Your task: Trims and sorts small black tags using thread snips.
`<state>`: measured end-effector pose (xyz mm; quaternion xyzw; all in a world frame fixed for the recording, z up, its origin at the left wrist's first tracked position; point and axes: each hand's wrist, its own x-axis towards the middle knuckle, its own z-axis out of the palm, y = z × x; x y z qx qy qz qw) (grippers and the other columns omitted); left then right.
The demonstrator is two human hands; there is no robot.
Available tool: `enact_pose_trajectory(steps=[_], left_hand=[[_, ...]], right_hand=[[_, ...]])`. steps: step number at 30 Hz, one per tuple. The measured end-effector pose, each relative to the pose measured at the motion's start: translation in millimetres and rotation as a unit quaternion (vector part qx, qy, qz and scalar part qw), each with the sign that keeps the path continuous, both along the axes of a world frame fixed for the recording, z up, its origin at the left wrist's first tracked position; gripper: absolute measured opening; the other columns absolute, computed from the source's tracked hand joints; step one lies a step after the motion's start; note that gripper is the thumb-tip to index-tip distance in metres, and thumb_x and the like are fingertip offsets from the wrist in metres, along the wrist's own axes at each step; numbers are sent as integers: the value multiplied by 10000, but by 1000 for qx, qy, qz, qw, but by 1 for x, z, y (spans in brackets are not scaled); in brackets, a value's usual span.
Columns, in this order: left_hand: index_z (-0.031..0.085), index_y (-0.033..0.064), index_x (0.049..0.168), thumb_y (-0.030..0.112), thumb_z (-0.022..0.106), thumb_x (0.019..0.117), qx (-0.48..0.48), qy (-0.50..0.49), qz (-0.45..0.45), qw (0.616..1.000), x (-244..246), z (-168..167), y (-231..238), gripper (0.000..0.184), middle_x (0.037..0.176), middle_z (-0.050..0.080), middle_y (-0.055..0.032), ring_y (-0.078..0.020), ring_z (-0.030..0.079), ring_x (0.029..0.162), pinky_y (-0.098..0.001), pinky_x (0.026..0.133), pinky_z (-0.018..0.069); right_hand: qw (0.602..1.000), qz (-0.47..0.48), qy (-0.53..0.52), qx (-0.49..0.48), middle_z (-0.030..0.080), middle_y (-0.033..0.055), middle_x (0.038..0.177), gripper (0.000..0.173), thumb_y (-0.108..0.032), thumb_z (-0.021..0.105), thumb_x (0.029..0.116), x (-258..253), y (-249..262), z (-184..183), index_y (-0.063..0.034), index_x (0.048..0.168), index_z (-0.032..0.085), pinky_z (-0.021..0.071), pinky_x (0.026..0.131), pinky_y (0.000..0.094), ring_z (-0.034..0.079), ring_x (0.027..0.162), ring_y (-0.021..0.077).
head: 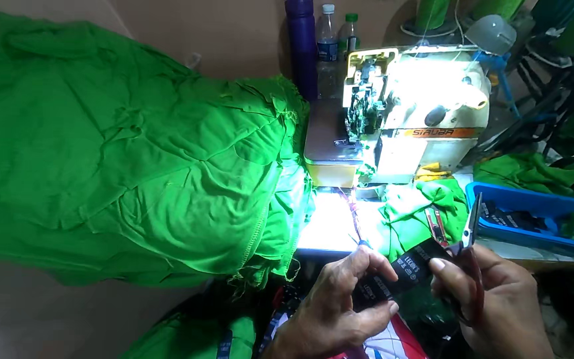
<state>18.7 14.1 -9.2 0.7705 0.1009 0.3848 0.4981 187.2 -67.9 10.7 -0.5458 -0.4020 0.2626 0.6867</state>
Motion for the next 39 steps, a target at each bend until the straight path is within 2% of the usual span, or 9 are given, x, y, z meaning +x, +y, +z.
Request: enact_pose_trajectory(steps=[5, 9, 12, 16, 19, 23, 26, 31, 39], left_hand=[[704, -71, 997, 32, 697, 903, -32, -16, -27, 999, -1, 4, 4, 140, 952, 706, -70, 15, 640, 913, -127, 821, 521], [698, -93, 1026, -6, 620, 959, -35, 0, -76, 996, -5, 7, 12, 135, 962, 715, -69, 41, 626, 889, -110, 809, 506], [687, -123, 1057, -45, 617, 950, -52, 2, -127, 991, -7, 9, 18, 150, 979, 715, -87, 28, 637, 907, -118, 831, 513], [644, -100, 1126, -104, 642, 894, -107, 1, -170, 980, -8, 10, 22, 232, 999, 708, -9, 81, 594, 824, -96, 746, 497], [636, -95, 1177, -119, 641, 875, -122, 1, -191, 974, -9, 9, 25, 303, 1015, 703, -18, 75, 579, 796, -103, 718, 489], [660, -57, 1218, -118, 663, 865, -146, -16, -193, 970, -16, 5, 32, 358, 1107, 703, 3, 58, 618, 852, -123, 760, 527], [649, -37, 1266, -112, 658, 866, -174, -16, -197, 965, -22, 2, 37, 407, 1118, 689, 44, 77, 600, 831, -110, 741, 519], [642, -25, 1292, -112, 654, 865, -224, -14, -225, 948, -19, -6, 37, 435, 1105, 694, 66, 88, 580, 793, -101, 710, 502], [614, -56, 1317, -112, 655, 847, -227, 1, -236, 945, -22, -10, 36, 475, 1132, 661, 31, 87, 554, 770, -93, 679, 482]], right_hand=[[1000, 7, 2, 8, 650, -160, 630, 200, -25, 668, 818, 2, 1, 1, -223, 792, 648, 504, 470, 114, 597, 516, -56], [1000, 12, 7, 6, 648, -165, 635, 218, -15, 673, 803, 3, 0, 2, -230, 782, 645, 507, 474, 113, 598, 520, -57], [1000, 22, 6, 1, 650, -165, 635, 221, -11, 672, 803, 4, 0, 3, -230, 781, 649, 507, 478, 109, 599, 524, -61], [999, 44, 10, 2, 658, -158, 647, 225, 7, 672, 800, 4, 0, 2, -218, 789, 657, 512, 488, 110, 604, 533, -57], [998, 63, 12, -21, 662, -159, 646, 226, 3, 656, 829, 4, -2, 3, -220, 791, 655, 502, 486, 105, 600, 531, -60], [976, 187, -43, -99, 643, -201, 744, 102, -312, 650, 964, 23, -23, -4, -219, 937, 684, 480, 548, 97, 585, 626, -88], [922, 340, -91, -162, 600, -156, 837, 501, -598, 466, 1006, 36, -40, -14, -117, 1021, 606, 458, 643, 122, 546, 736, -100], [860, 467, -101, -177, 530, -31, 796, 614, -591, 407, 1043, 32, -43, -26, -7, 946, 571, 402, 642, 151, 492, 726, -48], [859, 478, -82, -163, 510, -105, 746, 517, -553, 481, 1032, 26, -30, -29, -65, 903, 594, 394, 631, 114, 481, 691, -95]])
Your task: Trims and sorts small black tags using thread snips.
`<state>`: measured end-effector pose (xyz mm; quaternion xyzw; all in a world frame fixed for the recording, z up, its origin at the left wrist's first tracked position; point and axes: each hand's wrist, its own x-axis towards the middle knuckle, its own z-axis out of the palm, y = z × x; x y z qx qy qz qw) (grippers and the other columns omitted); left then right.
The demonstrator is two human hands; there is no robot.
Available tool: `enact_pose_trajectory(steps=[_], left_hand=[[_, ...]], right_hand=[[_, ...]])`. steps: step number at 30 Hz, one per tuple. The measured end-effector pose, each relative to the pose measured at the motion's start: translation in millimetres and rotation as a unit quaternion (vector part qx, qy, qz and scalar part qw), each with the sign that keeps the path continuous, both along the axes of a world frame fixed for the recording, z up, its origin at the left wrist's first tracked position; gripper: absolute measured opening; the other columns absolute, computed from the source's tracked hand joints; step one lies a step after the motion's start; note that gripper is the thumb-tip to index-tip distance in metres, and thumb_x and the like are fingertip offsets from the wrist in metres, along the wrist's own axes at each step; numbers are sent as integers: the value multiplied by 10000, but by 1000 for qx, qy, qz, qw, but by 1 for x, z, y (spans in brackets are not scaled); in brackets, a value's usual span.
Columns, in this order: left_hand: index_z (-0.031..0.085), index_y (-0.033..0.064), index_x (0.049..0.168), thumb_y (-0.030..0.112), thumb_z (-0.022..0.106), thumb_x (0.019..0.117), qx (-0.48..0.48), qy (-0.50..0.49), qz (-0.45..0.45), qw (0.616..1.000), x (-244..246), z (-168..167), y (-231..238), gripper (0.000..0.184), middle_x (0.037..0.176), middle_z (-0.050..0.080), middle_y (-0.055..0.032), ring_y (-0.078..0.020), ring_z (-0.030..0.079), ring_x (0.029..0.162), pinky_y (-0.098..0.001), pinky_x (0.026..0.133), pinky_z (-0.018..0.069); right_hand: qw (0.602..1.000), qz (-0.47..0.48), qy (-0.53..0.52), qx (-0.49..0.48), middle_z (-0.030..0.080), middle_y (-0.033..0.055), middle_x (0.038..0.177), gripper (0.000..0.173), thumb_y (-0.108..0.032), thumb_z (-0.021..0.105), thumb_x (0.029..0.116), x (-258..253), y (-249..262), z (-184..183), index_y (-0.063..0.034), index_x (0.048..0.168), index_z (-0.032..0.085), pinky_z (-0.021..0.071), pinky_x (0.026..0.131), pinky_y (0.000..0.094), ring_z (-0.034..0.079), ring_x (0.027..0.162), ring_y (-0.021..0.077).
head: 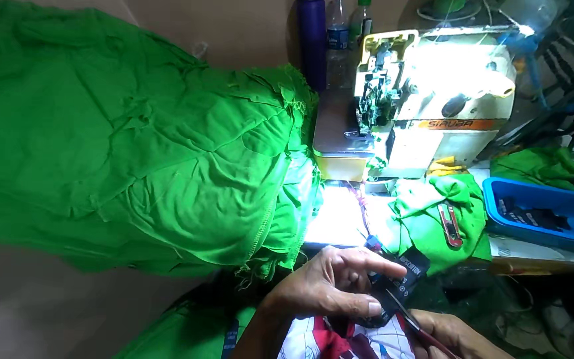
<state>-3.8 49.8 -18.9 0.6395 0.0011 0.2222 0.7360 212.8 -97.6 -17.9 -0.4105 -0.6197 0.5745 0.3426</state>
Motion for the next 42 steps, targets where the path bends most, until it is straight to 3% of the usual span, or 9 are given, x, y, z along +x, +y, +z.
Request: enact_pose_trajectory(steps=[10, 14, 24, 37, 42], left_hand=[[617, -69, 1305, -100, 664, 840, 11, 11, 8, 1000, -3, -3, 1, 468, 1121, 662, 23, 98, 526, 737, -81, 641, 455], [612, -71, 1312, -111, 655, 838, 5, 13, 2, 1000, -4, -6, 2, 478, 1123, 667, 9, 85, 538, 741, -90, 647, 464], [615, -79, 1302, -92, 662, 840, 21, 21, 1, 1000, -5, -7, 3, 464, 1119, 665, 10, 94, 522, 734, -85, 638, 451], [609, -94, 1295, -94, 660, 836, 10, 36, 25, 999, -7, -10, 0, 461, 1180, 656, -19, 85, 542, 750, -94, 651, 472], [611, -90, 1294, -97, 660, 832, 0, 40, 35, 999, -8, -11, -2, 464, 1192, 650, -21, 72, 566, 777, -105, 677, 494]], right_hand=[[999, -1, 28, -25, 503, -146, 730, 450, -533, 503, 1031, -2, 0, -5, -119, 871, 580, 376, 603, 97, 471, 667, -113], [999, 35, -9, -17, 504, -79, 744, 547, -576, 457, 1034, 1, 0, -5, -61, 890, 568, 393, 620, 139, 486, 685, -65], [999, 31, -21, -14, 517, -78, 775, 580, -613, 434, 1025, 0, 2, -9, -57, 936, 574, 399, 637, 129, 491, 709, -78], [995, -47, 78, -44, 502, -203, 680, 336, -471, 574, 1014, -6, -4, -16, -192, 827, 593, 371, 554, 73, 465, 610, -137], [996, -63, 58, -31, 530, -208, 675, 308, -378, 575, 1033, -8, -8, -12, -171, 808, 613, 393, 562, 70, 488, 613, -143]])
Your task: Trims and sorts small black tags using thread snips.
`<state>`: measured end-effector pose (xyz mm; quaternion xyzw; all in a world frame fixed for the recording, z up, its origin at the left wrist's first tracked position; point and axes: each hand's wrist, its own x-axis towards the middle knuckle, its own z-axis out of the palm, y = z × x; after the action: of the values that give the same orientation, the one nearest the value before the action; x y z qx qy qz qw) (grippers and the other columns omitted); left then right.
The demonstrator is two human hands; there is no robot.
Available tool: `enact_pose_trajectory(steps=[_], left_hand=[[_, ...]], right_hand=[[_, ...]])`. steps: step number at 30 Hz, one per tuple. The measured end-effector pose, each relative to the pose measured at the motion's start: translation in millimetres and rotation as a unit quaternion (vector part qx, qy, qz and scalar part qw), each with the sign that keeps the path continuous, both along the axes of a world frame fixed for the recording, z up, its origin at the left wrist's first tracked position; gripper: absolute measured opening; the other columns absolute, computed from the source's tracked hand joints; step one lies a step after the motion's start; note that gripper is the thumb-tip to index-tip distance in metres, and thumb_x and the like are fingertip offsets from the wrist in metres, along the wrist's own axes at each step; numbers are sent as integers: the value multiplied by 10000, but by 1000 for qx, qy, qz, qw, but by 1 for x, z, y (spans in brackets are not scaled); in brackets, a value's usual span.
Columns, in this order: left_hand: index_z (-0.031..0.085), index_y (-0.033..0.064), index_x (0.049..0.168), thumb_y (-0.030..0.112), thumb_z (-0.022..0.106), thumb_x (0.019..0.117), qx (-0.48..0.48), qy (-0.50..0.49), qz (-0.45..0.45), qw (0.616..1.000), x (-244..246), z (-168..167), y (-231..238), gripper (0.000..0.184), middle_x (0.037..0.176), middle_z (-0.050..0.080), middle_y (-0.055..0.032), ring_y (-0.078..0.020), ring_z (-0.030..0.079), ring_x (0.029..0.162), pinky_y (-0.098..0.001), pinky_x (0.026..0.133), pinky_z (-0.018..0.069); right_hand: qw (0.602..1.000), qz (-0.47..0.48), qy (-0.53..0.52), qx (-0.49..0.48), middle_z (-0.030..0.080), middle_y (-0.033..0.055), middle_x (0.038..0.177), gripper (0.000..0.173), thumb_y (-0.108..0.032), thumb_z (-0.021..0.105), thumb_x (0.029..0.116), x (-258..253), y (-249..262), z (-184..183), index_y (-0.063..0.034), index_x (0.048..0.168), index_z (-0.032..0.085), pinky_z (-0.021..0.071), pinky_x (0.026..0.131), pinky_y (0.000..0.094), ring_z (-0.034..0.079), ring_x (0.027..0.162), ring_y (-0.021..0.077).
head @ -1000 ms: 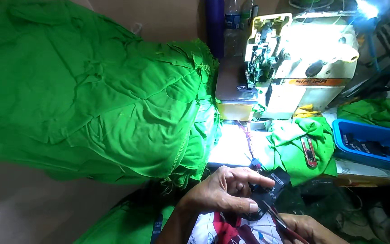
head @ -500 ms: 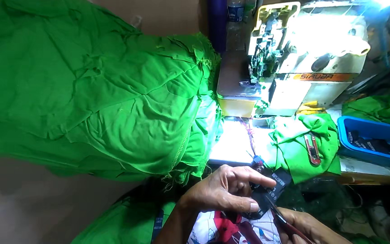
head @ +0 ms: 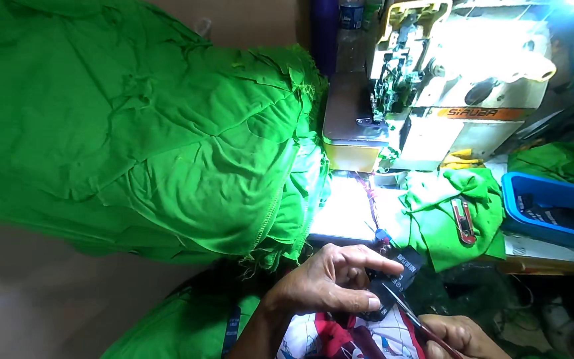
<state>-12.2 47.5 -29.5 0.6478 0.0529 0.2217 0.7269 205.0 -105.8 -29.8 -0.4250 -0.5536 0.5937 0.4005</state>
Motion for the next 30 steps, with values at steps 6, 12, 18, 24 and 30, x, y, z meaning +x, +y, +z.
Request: enact_pose_trajectory(steps=[6, 12, 18, 24, 30], left_hand=[[609, -104, 1291, -95, 652, 839, 19, -3, -13, 1000, 7, 0, -7, 454, 1169, 646, -49, 79, 532, 758, -92, 646, 459], [606, -118, 1288, -94, 642, 848, 9, -7, -25, 1000, 9, -3, -9, 442, 1184, 651, -73, 67, 559, 772, -102, 664, 479], [609, -100, 1289, -118, 638, 840, -34, -22, -41, 998, 8, -7, -7, 451, 1210, 655, -32, 59, 594, 806, -120, 700, 514], [620, -88, 1285, -121, 635, 844, -40, -17, -58, 997, 11, -7, -9, 443, 1214, 653, -34, 57, 592, 805, -122, 697, 512], [630, -78, 1273, -126, 625, 844, -61, -13, -74, 995, 16, -6, -11, 431, 1230, 655, -25, 29, 636, 897, -150, 763, 545]], right_hand=[[999, 38, -25, -21, 535, -171, 714, 360, -465, 556, 1025, 3, 6, -3, -142, 867, 589, 399, 589, 95, 496, 648, -119], [999, 32, -15, 1, 508, -175, 732, 398, -509, 554, 1011, 1, 8, -10, -146, 848, 575, 367, 595, 80, 460, 661, -136], [999, -4, 32, 41, 518, -180, 681, 355, -435, 561, 1031, -2, 1, -18, -165, 802, 587, 384, 569, 69, 479, 627, -141], [998, -3, 5, 58, 521, -144, 689, 413, -449, 556, 1029, -2, 2, -17, -112, 792, 574, 382, 591, 81, 480, 651, -130], [997, -19, 51, 54, 528, -177, 692, 383, -459, 575, 1014, -1, 0, -22, -173, 760, 578, 392, 588, 68, 489, 651, -142]])
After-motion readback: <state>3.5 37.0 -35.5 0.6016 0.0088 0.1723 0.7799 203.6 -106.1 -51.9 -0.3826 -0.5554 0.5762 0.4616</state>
